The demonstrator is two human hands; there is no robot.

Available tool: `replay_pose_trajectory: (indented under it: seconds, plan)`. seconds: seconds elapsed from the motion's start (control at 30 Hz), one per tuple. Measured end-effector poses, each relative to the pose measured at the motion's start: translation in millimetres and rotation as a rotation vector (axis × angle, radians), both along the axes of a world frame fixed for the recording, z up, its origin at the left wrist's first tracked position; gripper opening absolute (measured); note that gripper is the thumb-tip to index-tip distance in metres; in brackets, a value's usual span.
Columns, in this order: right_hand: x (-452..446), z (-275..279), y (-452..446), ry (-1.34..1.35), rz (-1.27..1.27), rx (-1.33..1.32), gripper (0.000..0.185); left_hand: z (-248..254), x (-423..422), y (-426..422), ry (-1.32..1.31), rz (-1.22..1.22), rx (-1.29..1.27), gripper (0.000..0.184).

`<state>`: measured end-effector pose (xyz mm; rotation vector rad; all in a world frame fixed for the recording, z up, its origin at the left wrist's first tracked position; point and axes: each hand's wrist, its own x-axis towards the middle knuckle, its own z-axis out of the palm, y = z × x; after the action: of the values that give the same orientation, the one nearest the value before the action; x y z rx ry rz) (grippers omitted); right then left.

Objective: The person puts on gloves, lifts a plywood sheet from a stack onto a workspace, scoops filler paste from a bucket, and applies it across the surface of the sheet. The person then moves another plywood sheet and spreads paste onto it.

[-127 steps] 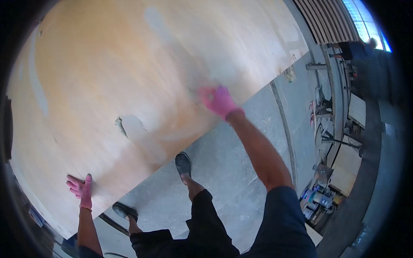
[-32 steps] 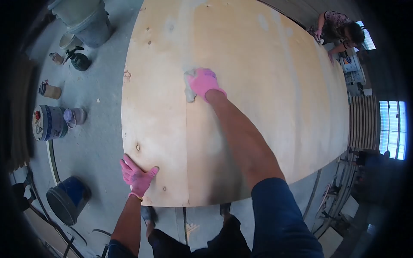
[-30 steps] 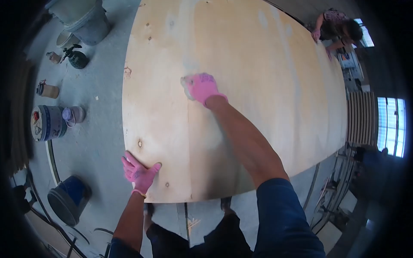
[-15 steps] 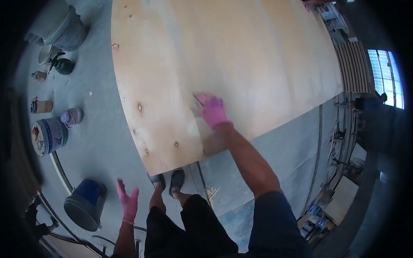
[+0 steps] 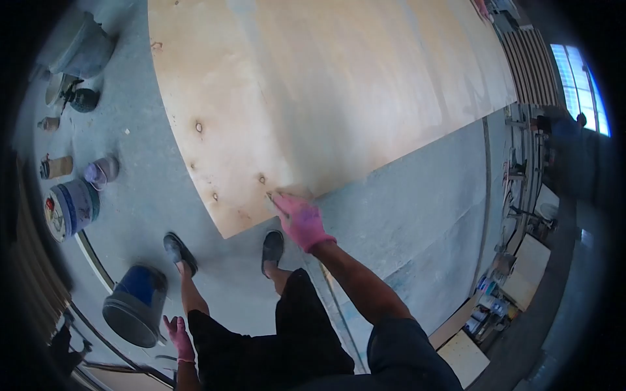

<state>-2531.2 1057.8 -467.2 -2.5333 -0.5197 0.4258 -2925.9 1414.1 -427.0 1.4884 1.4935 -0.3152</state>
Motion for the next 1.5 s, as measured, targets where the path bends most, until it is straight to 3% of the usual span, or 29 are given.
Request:
replay_pose_trajectory:
  seconds: [0.07,0.13,0.23,0.3,0.4,0.5,0.6,0.7,0.8,0.9,0.97,1.07,1.1,1.17,1.23,1.33,1.4,1.47,1.5]
  plan:
    - [9,-41,11,0.152,-0.349,0.419,0.032,-11,1,21,-0.066,-0.016,-0.038,0.074]
    - [29,-44,28,0.319,-0.564,0.631,0.030,0,21,25,-0.161,0.035,-0.001,0.071]
    - [73,-18,33,0.414,-0.638,0.566,0.028,13,31,45,-0.232,0.032,-0.020,0.072]
    - [94,-13,37,0.322,-0.550,0.397,0.031,9,29,53,-0.230,0.026,-0.033,0.073]
    - [45,-35,45,-0.275,-0.157,0.053,0.035,4,9,71,-0.176,0.041,-0.054,0.074]
    - [16,-2,107,-0.128,-0.282,0.081,0.036,-2,-9,83,-0.176,0.046,-0.052,0.075]
    - [26,5,159,-0.006,-0.214,0.006,0.037,6,-4,89,-0.176,0.075,-0.051,0.075]
    - [-4,-9,174,-0.220,0.024,-0.019,0.036,3,-12,94,-0.162,0.104,-0.064,0.075]
    - [-28,-11,176,-0.112,0.025,-0.001,0.031,15,-24,101,-0.123,0.129,-0.046,0.074]
    - [-3,-10,171,0.646,-0.695,0.466,0.032,17,-40,105,-0.140,0.157,-0.049,0.073]
    - [46,-4,175,0.653,-0.732,0.530,0.037,19,-41,105,-0.142,0.162,-0.022,0.072]
    - [119,-34,169,0.387,-0.360,0.545,0.048,20,-41,104,-0.127,0.153,0.019,0.071]
    - [152,-31,181,0.287,-0.492,0.266,0.049,20,-40,105,-0.130,0.153,0.012,0.071]
    - [196,-16,206,0.166,-0.445,-0.055,0.046,16,-39,104,-0.136,0.161,-0.003,0.071]
    - [208,26,234,0.148,-0.117,-0.146,0.037,18,-33,101,-0.114,0.152,-0.014,0.070]
    - [178,-4,202,-0.192,0.360,-0.220,0.036,-2,-44,103,-0.105,0.205,-0.051,0.070]
    - [140,-12,184,-0.128,0.407,-0.039,0.038,0,-29,107,-0.134,0.182,-0.067,0.070]
    - [84,5,160,-0.090,0.347,-0.122,0.035,9,-12,114,-0.161,0.131,-0.062,0.071]
    - [77,10,151,0.153,0.086,-0.010,0.034,17,1,117,-0.235,0.128,-0.059,0.072]
